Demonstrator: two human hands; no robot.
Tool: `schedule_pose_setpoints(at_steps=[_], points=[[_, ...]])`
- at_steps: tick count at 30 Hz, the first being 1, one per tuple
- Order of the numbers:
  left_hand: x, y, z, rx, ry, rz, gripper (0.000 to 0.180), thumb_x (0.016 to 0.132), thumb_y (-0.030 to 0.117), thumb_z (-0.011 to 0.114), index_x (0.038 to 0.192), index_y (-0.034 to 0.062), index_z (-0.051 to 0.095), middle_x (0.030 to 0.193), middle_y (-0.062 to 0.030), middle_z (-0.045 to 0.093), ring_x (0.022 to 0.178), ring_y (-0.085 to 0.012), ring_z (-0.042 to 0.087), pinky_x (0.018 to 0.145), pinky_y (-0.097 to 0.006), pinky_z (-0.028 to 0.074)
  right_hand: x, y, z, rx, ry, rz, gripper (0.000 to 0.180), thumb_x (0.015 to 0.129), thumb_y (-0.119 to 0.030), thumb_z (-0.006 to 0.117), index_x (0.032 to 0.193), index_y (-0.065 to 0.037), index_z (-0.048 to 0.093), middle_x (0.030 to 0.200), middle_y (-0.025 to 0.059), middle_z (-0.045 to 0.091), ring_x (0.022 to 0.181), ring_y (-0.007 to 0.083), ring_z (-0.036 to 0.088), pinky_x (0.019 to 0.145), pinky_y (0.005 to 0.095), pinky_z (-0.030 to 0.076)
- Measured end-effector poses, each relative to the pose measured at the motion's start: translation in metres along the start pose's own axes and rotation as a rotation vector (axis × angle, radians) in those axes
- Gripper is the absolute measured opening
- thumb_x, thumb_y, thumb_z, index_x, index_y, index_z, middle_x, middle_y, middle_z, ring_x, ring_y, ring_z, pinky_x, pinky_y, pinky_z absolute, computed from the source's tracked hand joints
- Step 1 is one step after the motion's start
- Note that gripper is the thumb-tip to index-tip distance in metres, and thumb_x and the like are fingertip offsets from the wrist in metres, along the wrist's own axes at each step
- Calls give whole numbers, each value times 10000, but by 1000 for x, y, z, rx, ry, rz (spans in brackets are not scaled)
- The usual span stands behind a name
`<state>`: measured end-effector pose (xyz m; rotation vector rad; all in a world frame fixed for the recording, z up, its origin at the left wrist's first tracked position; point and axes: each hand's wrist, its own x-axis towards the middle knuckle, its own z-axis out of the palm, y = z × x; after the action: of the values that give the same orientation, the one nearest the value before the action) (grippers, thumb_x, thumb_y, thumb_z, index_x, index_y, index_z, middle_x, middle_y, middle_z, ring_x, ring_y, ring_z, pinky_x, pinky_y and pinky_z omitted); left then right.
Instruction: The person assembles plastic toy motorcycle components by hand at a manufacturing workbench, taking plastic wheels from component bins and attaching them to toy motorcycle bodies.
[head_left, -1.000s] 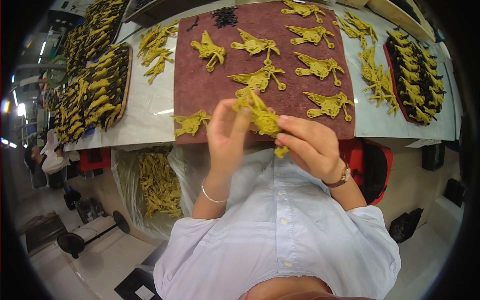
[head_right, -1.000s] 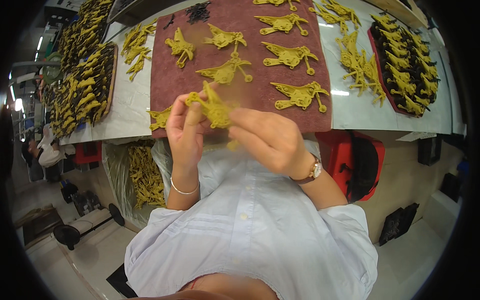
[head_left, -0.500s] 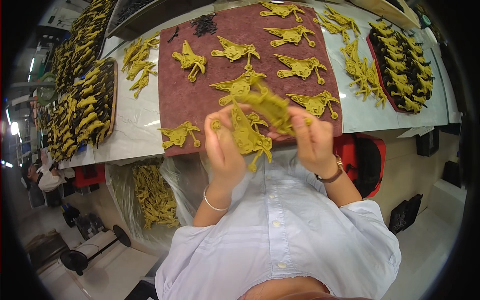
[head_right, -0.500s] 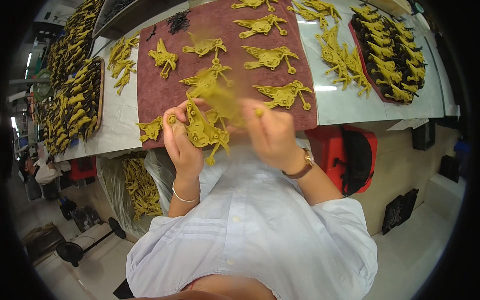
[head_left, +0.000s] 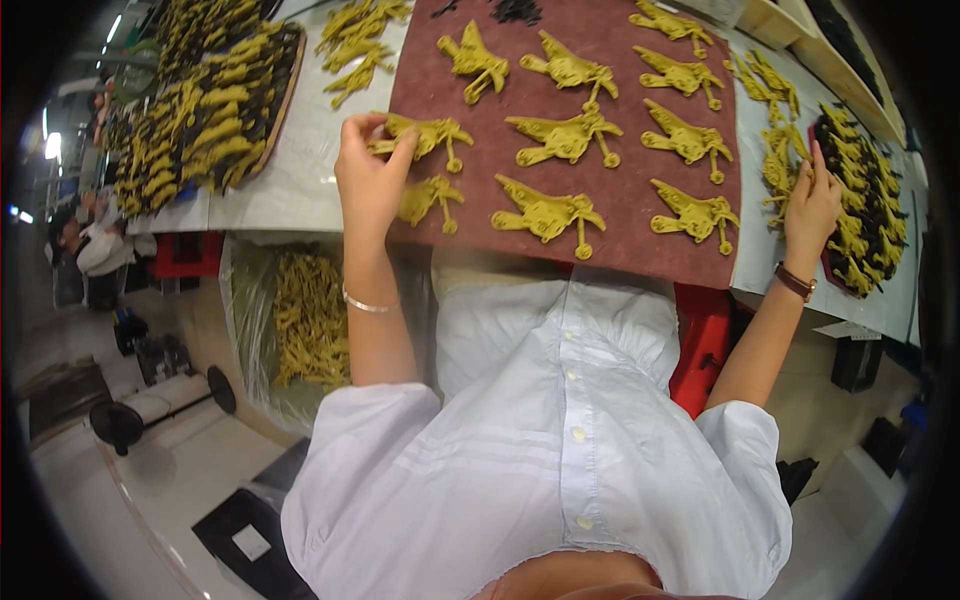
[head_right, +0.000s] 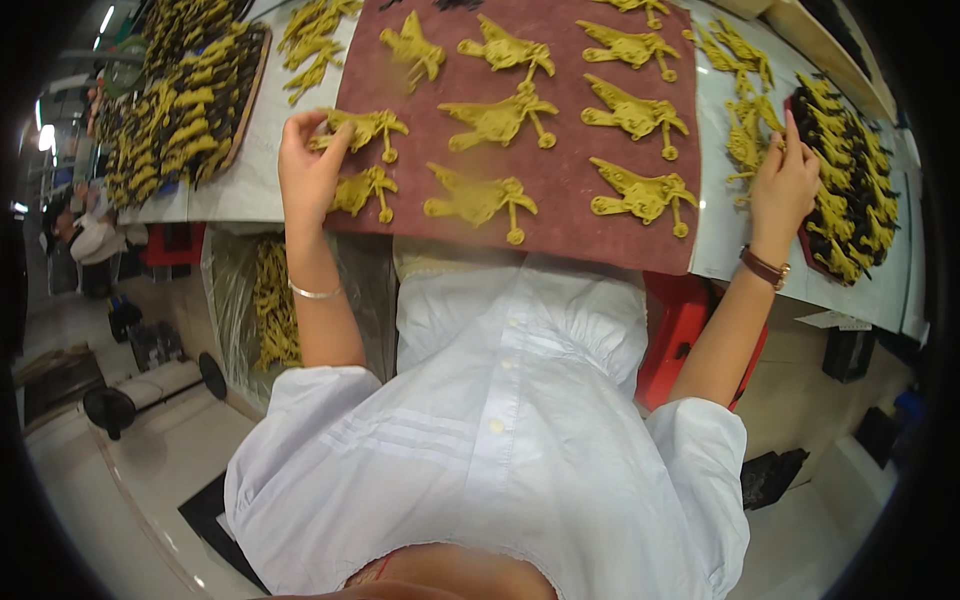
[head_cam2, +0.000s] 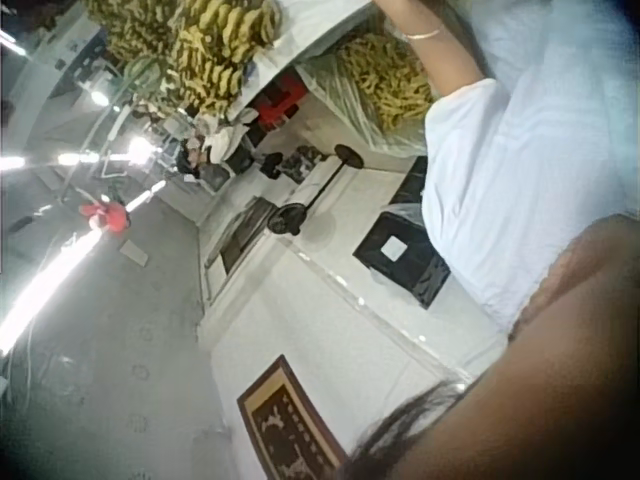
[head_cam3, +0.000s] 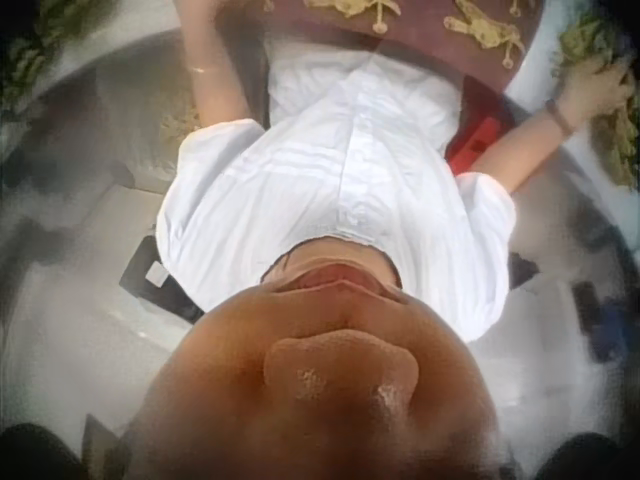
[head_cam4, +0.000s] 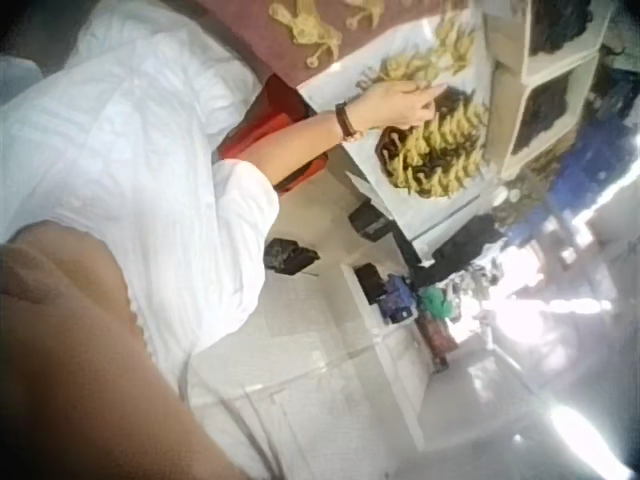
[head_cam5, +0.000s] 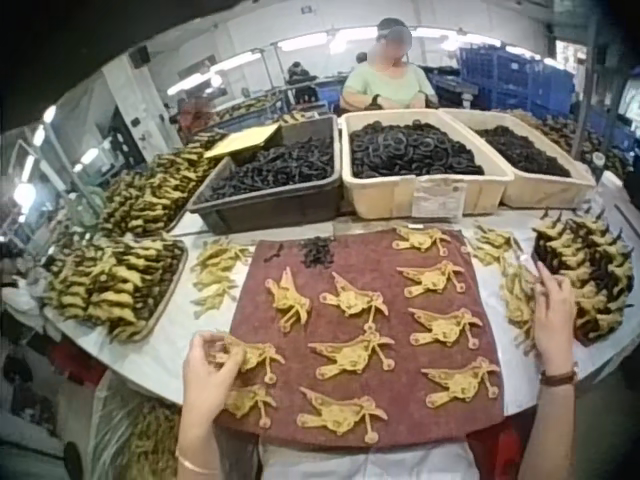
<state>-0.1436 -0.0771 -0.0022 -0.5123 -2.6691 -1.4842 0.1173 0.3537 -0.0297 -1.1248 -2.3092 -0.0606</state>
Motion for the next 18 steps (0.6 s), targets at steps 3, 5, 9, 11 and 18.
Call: schedule_pose_setpoints(at_steps=[3, 5, 9, 11, 18], points=[[4, 11, -4, 245, 2, 88, 528, 760, 304, 779, 1097, -46, 570, 1086, -167, 642, 1032, -259, 618, 872, -346, 478, 3, 40, 15, -18, -83, -83, 421, 917, -291, 485, 1336, -290, 537, 1245, 166, 562, 1112, 382, 548, 942, 477, 426], [7, 1, -2, 393, 14, 188, 472, 775, 278, 763, 1069, -34, 567, 1007, -162, 642, 989, -274, 629, 863, -379, 492, 14, 37, 34, -25, -184, -151, 459, 896, -272, 443, 1346, -269, 529, 1309, 163, 541, 1153, 368, 544, 969, 465, 416], [12, 47, 9, 243, -121, 181, 326, 836, 174, 686, 1086, -23, 618, 1034, -234, 660, 794, -262, 686, 699, -319, 536, 26, 39, 27, 25, -197, -102, 531, 866, -305, 373, 1386, -291, 482, 1321, 122, 549, 1153, 341, 552, 980, 434, 398], [29, 28, 23, 191, -151, 424, 295, 835, 176, 688, 1031, -38, 632, 898, -209, 685, 798, -269, 686, 685, -346, 531, 26, 23, 17, 154, -155, -185, 517, 866, -249, 392, 1363, -195, 519, 1265, 130, 594, 1102, 312, 583, 953, 391, 414], [47, 24, 44, 491, -233, 486, 219, 784, 130, 679, 912, -46, 650, 787, -205, 670, 808, -321, 668, 714, -391, 526, 12, 14, -3, 412, -292, -107, 420, 931, -217, 525, 1301, -21, 556, 1211, 115, 640, 1101, 151, 599, 924, 270, 436]])
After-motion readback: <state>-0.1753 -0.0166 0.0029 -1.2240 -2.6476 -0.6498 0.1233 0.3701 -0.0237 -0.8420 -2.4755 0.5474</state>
